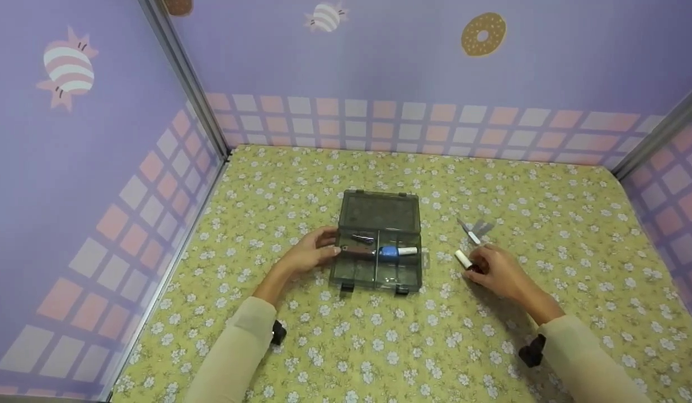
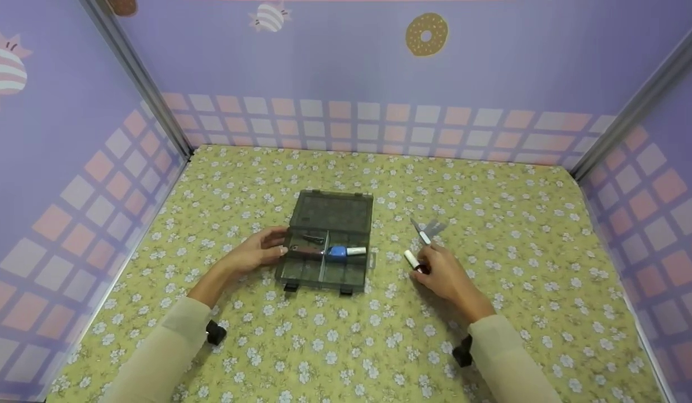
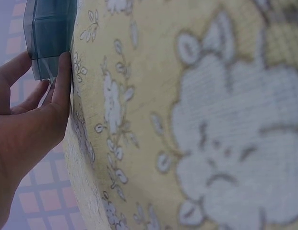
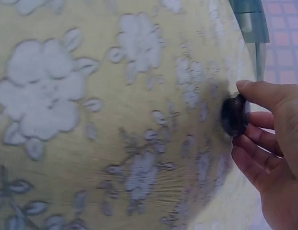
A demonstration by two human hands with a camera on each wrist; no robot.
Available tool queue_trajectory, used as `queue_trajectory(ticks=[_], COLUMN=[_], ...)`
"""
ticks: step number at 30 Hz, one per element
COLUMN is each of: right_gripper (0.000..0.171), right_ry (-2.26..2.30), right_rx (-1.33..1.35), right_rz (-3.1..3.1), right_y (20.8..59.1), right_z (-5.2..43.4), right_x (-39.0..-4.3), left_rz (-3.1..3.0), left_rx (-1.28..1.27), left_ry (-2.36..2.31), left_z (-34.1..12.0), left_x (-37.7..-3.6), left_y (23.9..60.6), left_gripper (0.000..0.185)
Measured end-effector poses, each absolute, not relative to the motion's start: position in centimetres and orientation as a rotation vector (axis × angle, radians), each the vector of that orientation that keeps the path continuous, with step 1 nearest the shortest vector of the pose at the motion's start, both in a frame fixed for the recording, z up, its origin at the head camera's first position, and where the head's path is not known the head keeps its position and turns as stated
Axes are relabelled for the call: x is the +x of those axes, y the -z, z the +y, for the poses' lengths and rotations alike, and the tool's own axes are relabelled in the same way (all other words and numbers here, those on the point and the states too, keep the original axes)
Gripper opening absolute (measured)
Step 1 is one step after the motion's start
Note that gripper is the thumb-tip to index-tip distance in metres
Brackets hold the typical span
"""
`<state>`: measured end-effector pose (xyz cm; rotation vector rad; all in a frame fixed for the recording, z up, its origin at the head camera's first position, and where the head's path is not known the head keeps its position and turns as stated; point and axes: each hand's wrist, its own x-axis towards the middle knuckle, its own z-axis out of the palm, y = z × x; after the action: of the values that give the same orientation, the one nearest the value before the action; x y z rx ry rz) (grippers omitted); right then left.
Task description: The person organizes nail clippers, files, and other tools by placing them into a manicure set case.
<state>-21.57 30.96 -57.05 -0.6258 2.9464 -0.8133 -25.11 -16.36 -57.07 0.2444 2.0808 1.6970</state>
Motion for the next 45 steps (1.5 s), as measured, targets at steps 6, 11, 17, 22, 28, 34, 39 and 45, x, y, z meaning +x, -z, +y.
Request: queue_trajectory(ticks=[6,11,17,22,28,34,39,45], right_gripper=[0.018,0.016,0.018,0.019,0.018,0.019,0.018,0.021], right_ry=[0.830,0.906,0.953,0.997,0.975,0.959,0.941,0.992], right_rx=[-0.680,-0.627,-0.613,-0.676,-0.793,-0.910,-0.940,-0.923], right_rz=[2.949,2.893,2.898,2.886,2.920,2.896,2.872,2.852], right_y=[57.2,56.9,55.8,54.6,53.7,53.4,53.9,54.5], right_z=[30.4,29.7,27.7,24.8,20.9,17.9,16.9,17.1], right_x=[-21.4,-21.8,-23.2,-24.5,-25.7,-26.3,-26.6,-26.7], left_rz=[2.083,2.077,2.089,2.098,2.093,2.087,2.107,2.094], left_rx=[0.257,0.250,0.250,0.255,0.256,0.259,0.267,0.250], left_ry=[-1.709,-1.691,-1.669,-1.667,-1.680,-1.698,-1.679,-1.681], left_z=[-16.4,-16.5,-16.7,-16.6,-16.4,-16.5,-16.4,-16.6], left_x=[-25.1,-25.0,-25.1,-25.1,-25.2,-25.1,-25.1,-25.2], left_y=[57.2,57.3,57.3,57.1,56.9,57.0,57.1,57.3], left_gripper=[0.067,0.069,0.068,0.068,0.068,0.067,0.067,0.067])
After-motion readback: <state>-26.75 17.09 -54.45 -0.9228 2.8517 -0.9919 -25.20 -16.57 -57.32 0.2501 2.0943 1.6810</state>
